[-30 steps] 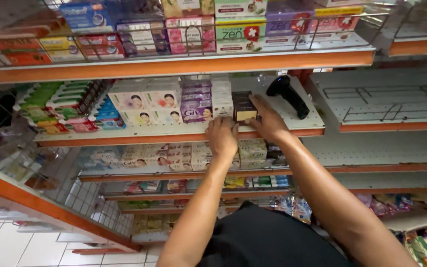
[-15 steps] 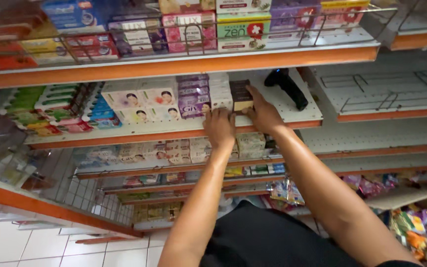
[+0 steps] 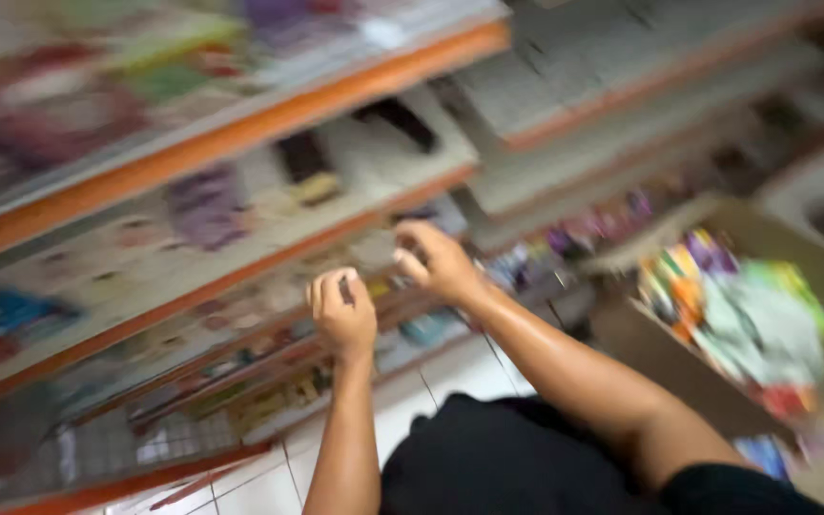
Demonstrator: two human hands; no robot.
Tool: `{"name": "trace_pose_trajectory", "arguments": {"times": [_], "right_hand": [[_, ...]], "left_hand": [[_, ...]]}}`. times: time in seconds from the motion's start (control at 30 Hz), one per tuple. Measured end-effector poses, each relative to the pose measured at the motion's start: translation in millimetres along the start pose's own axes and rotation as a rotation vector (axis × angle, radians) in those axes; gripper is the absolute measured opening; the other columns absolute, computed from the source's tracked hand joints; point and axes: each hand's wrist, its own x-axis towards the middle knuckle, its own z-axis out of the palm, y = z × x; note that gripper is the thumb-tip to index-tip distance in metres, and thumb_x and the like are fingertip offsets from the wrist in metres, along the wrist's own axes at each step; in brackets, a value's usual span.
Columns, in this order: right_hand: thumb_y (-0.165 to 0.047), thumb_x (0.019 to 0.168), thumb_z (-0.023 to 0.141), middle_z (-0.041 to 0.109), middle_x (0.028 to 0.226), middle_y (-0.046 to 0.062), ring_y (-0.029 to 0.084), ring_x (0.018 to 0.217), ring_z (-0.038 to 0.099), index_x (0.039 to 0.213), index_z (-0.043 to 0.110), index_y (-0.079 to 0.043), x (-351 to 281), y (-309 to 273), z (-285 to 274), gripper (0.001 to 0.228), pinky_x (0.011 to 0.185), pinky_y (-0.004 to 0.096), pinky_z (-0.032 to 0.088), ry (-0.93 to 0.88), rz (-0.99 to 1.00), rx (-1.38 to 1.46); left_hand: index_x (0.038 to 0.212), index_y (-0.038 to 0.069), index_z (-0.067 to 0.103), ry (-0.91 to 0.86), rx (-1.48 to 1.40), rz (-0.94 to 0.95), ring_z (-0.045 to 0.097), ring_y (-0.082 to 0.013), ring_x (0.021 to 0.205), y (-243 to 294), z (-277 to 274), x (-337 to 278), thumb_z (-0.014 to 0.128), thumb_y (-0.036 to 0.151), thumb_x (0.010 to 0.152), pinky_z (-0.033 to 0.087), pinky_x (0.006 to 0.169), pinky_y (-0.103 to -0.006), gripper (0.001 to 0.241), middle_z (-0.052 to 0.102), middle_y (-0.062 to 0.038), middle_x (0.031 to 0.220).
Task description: The person takes soap boxes from a cardboard box, scans each one with a handheld scanner, and places them onto a retail shelf.
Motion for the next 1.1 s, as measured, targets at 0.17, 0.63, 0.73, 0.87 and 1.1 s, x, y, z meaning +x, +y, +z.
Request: {"name": "trace_pose_trajectory", "arguments": {"times": [0.17,0.63,0.73,0.87,1.1], "right_hand": [[-0.026,0.095,0.067,0.076,0.096,0.014,0.025,0.086,0.072,0.107,0.073,-0.005,-144.0,82.8,-106.5,0.025,0.080,0.038,0.056,-0.047,0.406,-0.112],[-0.027,0.080,0.073,0.037,0.152,0.029,0.046,0.113,0.060,0.115,0.075,-0.013,-424.9,275.1,-437.1,0.038,0.098,0.049,0.049,0.096,1.036,-0.680],[-0.027,0.076,0.074,0.037,0.157,0.024,0.044,0.109,0.064,0.124,0.065,-0.002,-433.4,297.0,-444.7,0.054,0.094,0.050,0.051,-0.145,1.134,-0.644],[-0.029,0.087,0.074,0.066,0.129,0.022,0.040,0.111,0.068,0.116,0.069,-0.003,-456.2,279.9,-443.0,0.039,0.098,0.047,0.054,-0.004,1.066,-0.648],[-0.019,0.082,0.075,0.069,0.092,0.020,0.034,0.085,0.068,0.124,0.064,-0.002,-472.1,166.7,-524.6,0.047,0.077,0.043,0.053,0.651,1.040,-0.529]], "left_hand": [[0.095,0.004,0.070,-0.488,-0.083,-0.131,0.064,-0.0357,0.090,37.5,52.4,-127.8,0.065,0.016,0.096,0.051,0.083,-0.0455,0.012,0.069,-0.014,0.095],[0.096,0.005,0.071,-1.199,-0.324,-0.301,0.070,-0.0328,0.085,237.0,232.6,-327.8,0.065,0.017,0.093,0.055,0.077,-0.0404,0.014,0.071,-0.016,0.091],[0.095,0.005,0.071,-1.278,-0.301,-0.285,0.068,-0.0344,0.081,281.9,252.1,-333.6,0.066,0.018,0.092,0.054,0.073,-0.0423,0.014,0.070,-0.016,0.091],[0.096,0.005,0.072,-1.262,-0.314,-0.211,0.068,-0.0357,0.084,298.0,275.7,-342.4,0.065,0.018,0.094,0.054,0.076,-0.0433,0.014,0.071,-0.017,0.092],[0.096,0.004,0.070,-1.108,-0.314,-0.168,0.068,-0.0404,0.093,308.9,356.2,-347.0,0.061,0.020,0.098,0.054,0.084,-0.0478,0.019,0.072,-0.019,0.097]]}}
